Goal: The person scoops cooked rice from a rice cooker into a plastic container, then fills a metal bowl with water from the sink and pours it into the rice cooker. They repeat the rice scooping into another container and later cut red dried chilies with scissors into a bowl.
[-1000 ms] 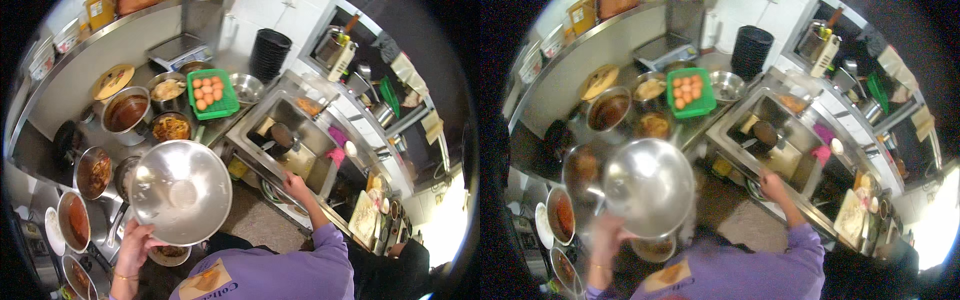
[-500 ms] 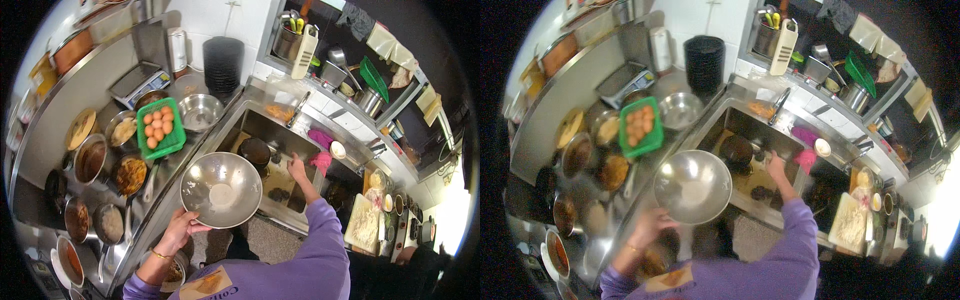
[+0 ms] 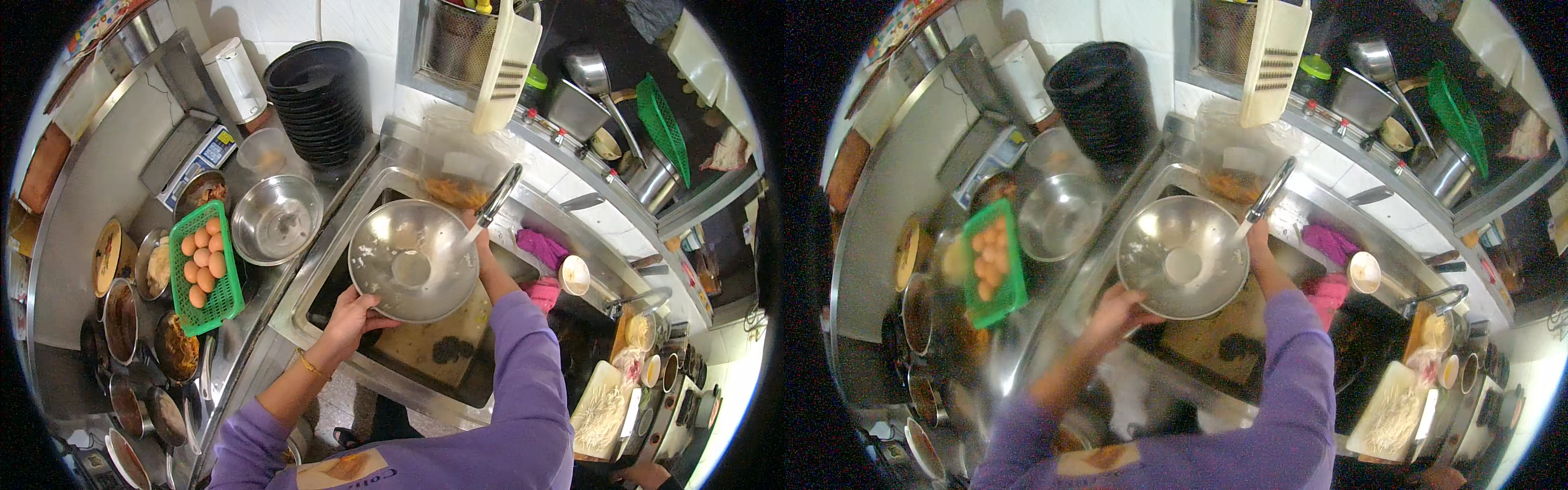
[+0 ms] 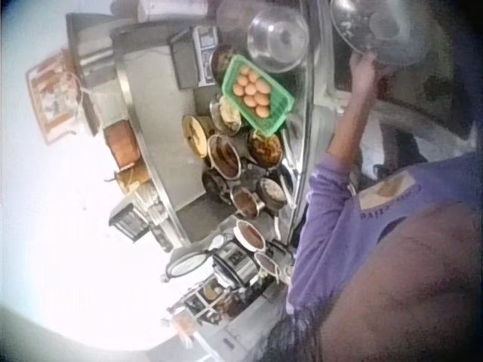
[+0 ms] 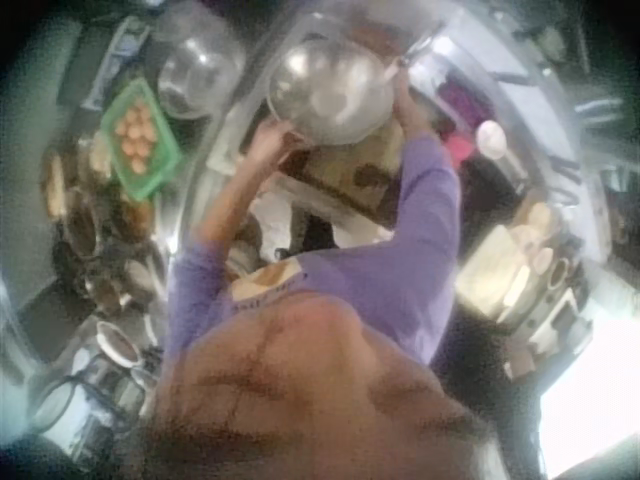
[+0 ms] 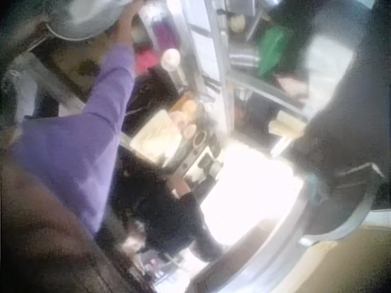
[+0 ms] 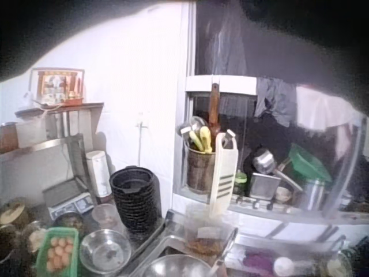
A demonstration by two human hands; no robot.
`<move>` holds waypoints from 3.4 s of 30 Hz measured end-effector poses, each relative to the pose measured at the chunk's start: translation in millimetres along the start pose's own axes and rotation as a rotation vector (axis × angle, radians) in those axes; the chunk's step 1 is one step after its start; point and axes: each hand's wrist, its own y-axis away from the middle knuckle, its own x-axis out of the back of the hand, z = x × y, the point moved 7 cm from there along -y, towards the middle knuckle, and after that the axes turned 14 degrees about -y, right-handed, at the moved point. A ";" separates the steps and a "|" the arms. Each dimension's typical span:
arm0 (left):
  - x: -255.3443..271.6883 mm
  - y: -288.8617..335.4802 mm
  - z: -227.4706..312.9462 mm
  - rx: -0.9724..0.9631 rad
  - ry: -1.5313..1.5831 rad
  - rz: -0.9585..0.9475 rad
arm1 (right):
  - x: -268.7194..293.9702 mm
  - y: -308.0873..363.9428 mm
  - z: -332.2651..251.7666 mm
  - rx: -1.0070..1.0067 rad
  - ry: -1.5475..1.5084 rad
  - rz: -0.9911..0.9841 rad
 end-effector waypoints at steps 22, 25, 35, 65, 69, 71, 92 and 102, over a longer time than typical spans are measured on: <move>-4.4 -11.8 -41.7 0.192 -0.010 0.099 | 2.5 -50.7 -10.1 0.294 -0.051 -0.293; -5.8 -8.3 -48.1 0.199 0.009 0.084 | -0.1 -52.6 -12.7 0.344 -0.029 -0.284; -1.5 -6.8 -63.8 0.180 0.015 0.058 | -14.7 -54.8 -16.2 0.323 0.079 -0.347; 0.6 -2.8 -84.3 0.187 0.023 0.066 | -16.1 -55.3 -33.3 0.319 0.111 -0.355; 2.8 -2.1 -86.1 0.187 0.028 0.080 | -21.1 -58.1 -30.6 0.437 0.133 -0.367; 2.9 -2.0 -85.2 0.165 0.044 0.092 | -21.0 -61.3 -25.9 0.428 0.131 -0.340; 13.4 -1.4 -96.6 0.152 0.034 0.116 | -12.5 -63.0 -29.8 0.398 0.061 -0.368; 17.2 -0.8 -104.1 0.152 0.041 0.109 | -12.8 -65.5 -25.5 0.392 0.066 -0.305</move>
